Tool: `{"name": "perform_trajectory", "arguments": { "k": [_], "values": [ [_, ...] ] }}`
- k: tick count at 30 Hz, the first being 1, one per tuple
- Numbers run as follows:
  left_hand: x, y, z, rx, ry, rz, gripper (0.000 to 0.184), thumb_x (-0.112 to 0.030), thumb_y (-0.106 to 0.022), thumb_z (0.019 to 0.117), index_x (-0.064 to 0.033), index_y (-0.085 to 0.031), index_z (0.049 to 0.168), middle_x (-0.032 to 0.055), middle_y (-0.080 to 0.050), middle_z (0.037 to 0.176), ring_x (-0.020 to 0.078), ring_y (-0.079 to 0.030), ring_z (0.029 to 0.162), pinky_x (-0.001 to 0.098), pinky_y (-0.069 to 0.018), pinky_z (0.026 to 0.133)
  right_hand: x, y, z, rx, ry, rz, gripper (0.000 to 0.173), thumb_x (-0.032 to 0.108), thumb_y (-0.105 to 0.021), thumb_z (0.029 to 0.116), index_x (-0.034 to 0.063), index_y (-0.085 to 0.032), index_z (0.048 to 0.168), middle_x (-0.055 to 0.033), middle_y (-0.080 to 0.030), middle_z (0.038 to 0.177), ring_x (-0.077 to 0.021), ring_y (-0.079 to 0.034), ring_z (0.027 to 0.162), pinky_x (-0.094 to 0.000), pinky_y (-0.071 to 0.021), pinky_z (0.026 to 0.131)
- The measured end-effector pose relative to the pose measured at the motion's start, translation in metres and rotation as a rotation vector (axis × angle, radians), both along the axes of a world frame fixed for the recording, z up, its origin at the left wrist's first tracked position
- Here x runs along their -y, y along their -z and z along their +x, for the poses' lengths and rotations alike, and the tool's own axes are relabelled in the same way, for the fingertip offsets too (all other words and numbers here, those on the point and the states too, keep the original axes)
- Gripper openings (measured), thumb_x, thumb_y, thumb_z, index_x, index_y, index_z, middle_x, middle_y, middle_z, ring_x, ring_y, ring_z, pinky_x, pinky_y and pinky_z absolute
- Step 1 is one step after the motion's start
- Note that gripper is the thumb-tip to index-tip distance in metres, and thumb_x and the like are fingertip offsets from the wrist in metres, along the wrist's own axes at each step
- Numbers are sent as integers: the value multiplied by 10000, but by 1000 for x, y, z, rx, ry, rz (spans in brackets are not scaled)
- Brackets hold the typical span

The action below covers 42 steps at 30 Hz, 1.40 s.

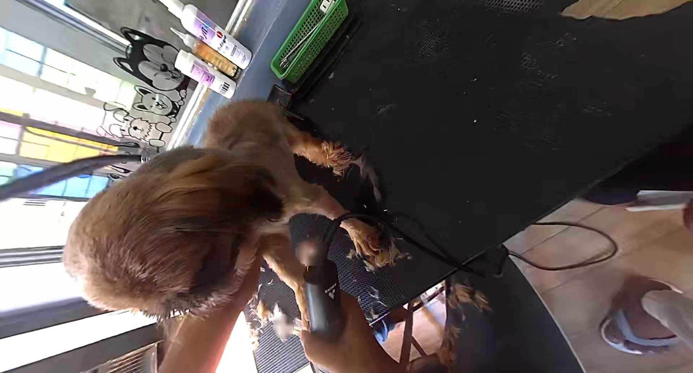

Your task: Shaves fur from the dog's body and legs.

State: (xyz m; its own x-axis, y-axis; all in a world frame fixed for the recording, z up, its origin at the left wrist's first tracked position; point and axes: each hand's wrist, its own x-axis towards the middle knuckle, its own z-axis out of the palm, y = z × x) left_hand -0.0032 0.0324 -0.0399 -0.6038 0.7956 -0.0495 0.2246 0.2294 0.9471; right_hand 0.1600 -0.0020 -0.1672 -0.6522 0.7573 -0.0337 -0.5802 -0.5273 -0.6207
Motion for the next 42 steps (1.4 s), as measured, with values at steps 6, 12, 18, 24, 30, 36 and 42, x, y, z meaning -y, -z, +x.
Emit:
{"name": "perform_trajectory", "arguments": {
  "k": [6, 12, 18, 24, 30, 36, 42],
  "values": [
    [-26, -11, 18, 293, -402, -89, 200, -319, -630, 994, -168, -668, 868, 5, -621, 655, 127, -618, 574, 322, -577, 590, -15, 7, 8, 14, 17, -165, 329, 69, -795, 807, -20, -640, 1082, -83, -723, 957, -168, -719, 769, -370, -643, 698],
    [-24, -65, -3, 473, -151, 4, 492, -577, -446, 1031, -176, -675, 863, -49, -499, 581, 37, -472, 463, 189, -444, 458, -49, 3, -3, -71, 245, -557, 530, 122, -843, 823, -15, -513, 1214, -143, -686, 1026, -235, -710, 955, -419, -611, 897],
    [-12, -117, -6, 640, -103, 182, 688, -724, -352, 985, -107, -651, 937, -30, -479, 587, 49, -470, 435, 187, -429, 413, -67, -23, -25, -436, 143, -595, 440, 47, -787, 862, 71, -619, 1268, -146, -697, 1189, -237, -691, 1121, -424, -560, 1020],
    [6, -138, 1, 675, -98, 221, 684, -716, -364, 985, -98, -649, 911, -30, -485, 587, 32, -466, 428, 156, -411, 406, -51, -68, -51, -519, -6, -529, 457, 151, -828, 849, 92, -654, 1267, -157, -686, 1225, -285, -696, 1117, -485, -586, 978],
    [31, -139, 7, 694, -26, 288, 671, -697, -338, 1004, -95, -629, 946, -29, -473, 609, 34, -453, 437, 154, -395, 410, -34, -96, -64, -566, -148, -465, 449, 153, -792, 891, 82, -603, 1292, -161, -693, 1219, -265, -705, 1099, -434, -582, 975],
    [31, -142, 19, 660, 22, 252, 608, -646, -399, 1014, -97, -650, 942, -31, -489, 583, 42, -494, 443, 166, -436, 426, -33, -97, -53, -647, -270, -359, 451, 298, -768, 914, 94, -594, 1277, -140, -696, 1171, -240, -724, 1027, -417, -614, 910],
    [31, -146, 22, 691, 72, 236, 620, -653, -358, 1023, -109, -636, 921, -38, -470, 590, 44, -469, 451, 175, -422, 437, -36, -103, -36, -718, -293, -208, 418, 304, -722, 953, 102, -585, 1293, -127, -693, 1162, -223, -716, 1040, -393, -614, 905]
  ]
}}
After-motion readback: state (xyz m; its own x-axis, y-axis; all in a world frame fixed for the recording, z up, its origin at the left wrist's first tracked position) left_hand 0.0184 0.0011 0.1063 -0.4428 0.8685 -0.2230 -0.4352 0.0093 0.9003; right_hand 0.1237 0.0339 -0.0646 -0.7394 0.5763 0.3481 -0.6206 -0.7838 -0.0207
